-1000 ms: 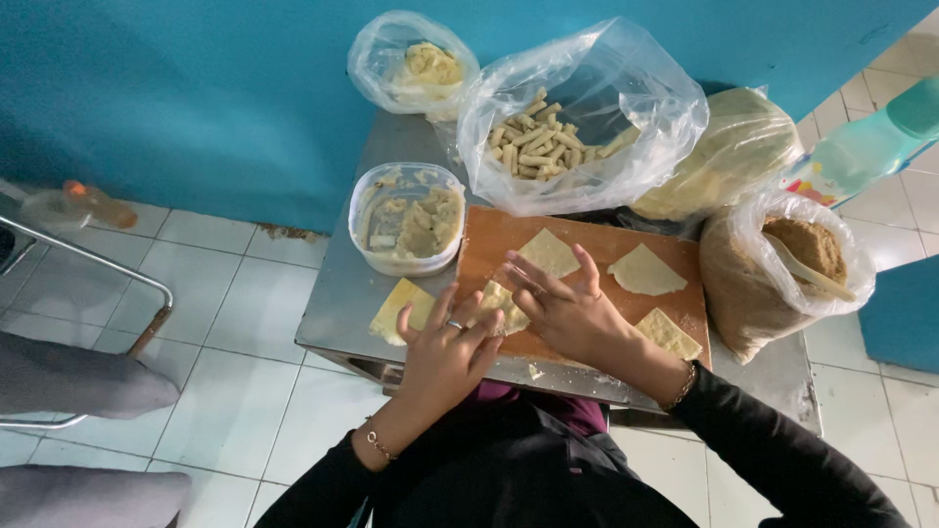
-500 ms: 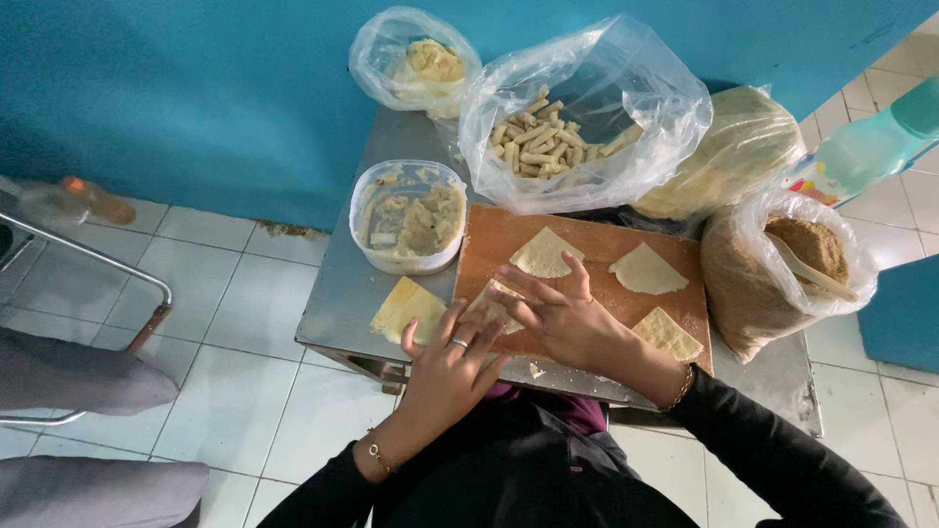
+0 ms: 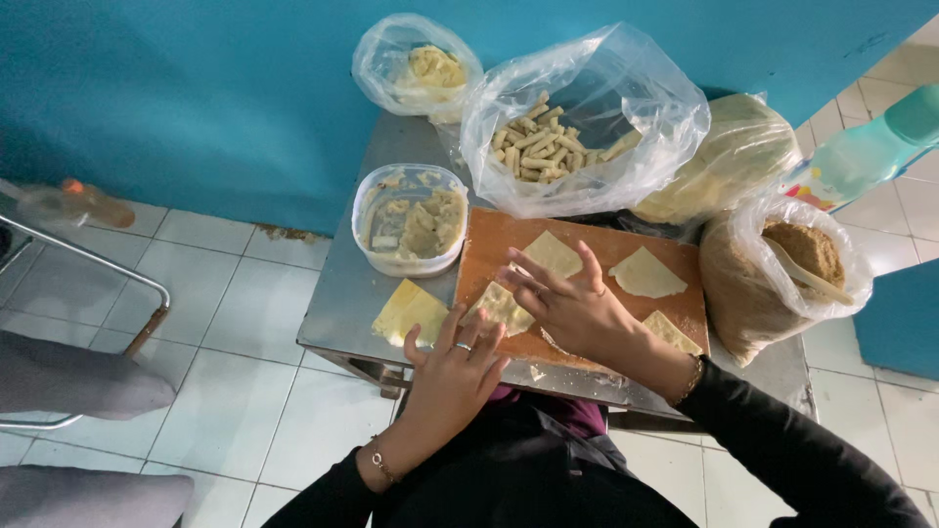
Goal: The person pinches off pieces of dough, flattens and shapes them into triangular wrappers on a wooden board, and arranges the wrappers in rows. They then scoop brown filling from a bag with a spoon and place portions of filling onto the shaped wrappers.
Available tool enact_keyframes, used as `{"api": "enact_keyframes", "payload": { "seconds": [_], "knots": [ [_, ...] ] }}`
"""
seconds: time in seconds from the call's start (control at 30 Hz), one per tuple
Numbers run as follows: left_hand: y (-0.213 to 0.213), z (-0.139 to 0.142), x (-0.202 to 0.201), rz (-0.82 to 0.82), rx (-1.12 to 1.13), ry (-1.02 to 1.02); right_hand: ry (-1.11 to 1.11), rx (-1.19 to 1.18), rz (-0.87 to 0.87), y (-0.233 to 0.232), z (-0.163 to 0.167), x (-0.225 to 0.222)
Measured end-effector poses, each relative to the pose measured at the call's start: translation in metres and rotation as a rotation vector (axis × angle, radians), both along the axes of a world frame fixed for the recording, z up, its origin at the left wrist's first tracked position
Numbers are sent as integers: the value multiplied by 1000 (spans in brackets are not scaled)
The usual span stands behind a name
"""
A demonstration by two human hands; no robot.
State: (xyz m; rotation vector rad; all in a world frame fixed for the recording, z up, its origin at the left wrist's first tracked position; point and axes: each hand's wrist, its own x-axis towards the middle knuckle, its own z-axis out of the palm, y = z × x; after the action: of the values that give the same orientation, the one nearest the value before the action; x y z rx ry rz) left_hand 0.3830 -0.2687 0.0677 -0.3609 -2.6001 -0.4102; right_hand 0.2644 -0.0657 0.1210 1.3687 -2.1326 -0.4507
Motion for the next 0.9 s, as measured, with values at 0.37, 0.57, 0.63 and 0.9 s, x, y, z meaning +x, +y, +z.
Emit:
{"api": "enact_keyframes", "payload": {
  "seconds": [0.37,0.57,0.63,0.9],
  "knots": [
    [7,-5,7,42,-39,41,-121,131,3,-14,-12,15],
    [7,-5,4,36,-40,25,20,167,-55,-7,0,7],
    [8,-1,1,33,-48,57,-108,67,-72,1,6,4],
    [40,23,-13,-104,-8,110,-707,-554,-390,110,30,-24]
  ]
}}
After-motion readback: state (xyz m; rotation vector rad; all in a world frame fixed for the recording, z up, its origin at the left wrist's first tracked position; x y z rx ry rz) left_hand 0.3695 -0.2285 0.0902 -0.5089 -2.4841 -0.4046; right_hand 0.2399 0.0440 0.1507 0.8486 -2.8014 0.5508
